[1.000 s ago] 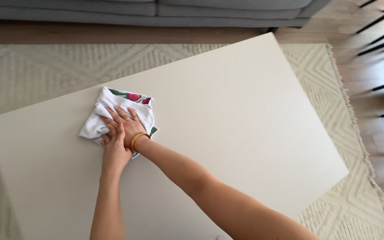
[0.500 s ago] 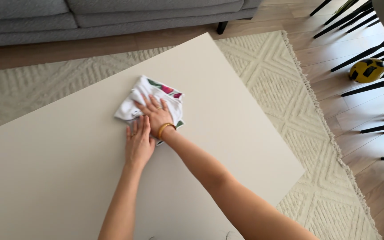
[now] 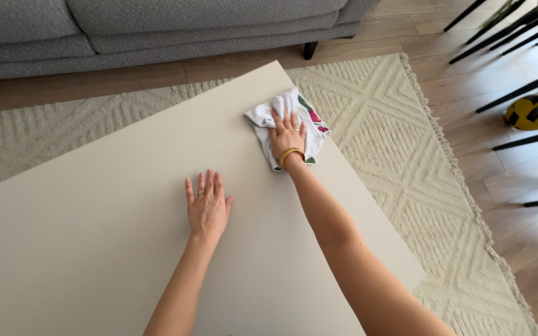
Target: Wiping down a low coffee table using a cleaning cloth.
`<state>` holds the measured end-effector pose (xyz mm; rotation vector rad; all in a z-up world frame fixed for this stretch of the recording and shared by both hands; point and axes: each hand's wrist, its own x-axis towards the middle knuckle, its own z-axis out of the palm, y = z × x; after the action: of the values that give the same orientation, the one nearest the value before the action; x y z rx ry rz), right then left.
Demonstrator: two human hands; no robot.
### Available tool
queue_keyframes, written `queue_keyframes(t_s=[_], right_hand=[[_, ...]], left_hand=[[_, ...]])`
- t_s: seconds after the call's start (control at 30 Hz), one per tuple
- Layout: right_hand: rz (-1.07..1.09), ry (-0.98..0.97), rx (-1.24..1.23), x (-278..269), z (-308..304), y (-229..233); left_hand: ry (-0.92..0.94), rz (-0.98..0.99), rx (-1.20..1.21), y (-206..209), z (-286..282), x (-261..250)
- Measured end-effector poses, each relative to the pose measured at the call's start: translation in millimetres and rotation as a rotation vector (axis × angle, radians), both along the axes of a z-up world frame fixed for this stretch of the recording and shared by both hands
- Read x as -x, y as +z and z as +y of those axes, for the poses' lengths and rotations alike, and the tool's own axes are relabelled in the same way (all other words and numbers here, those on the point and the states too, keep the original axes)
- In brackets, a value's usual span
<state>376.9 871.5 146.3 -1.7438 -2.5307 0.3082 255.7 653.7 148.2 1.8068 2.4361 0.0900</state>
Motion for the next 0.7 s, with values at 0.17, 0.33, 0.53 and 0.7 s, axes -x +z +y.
queue_keyframes(t_s=[0.17, 0.33, 0.53, 0.7], right_hand=[[-0.022, -0.071, -0.013, 9, 50, -12], [-0.070, -0.071, -0.006, 28, 99, -10], [-0.061, 0.014, -0.009, 54, 109, 9], [-0.056, 0.068, -0.060, 79, 71, 13]], left_hand=[[0.148, 0.141, 0.119, 15, -10, 14], [0.280, 0.246, 0.041, 35, -66, 46], [0.414, 0.291, -0.051, 16, -130, 70], [0.442, 0.278, -0.045, 18, -125, 78]])
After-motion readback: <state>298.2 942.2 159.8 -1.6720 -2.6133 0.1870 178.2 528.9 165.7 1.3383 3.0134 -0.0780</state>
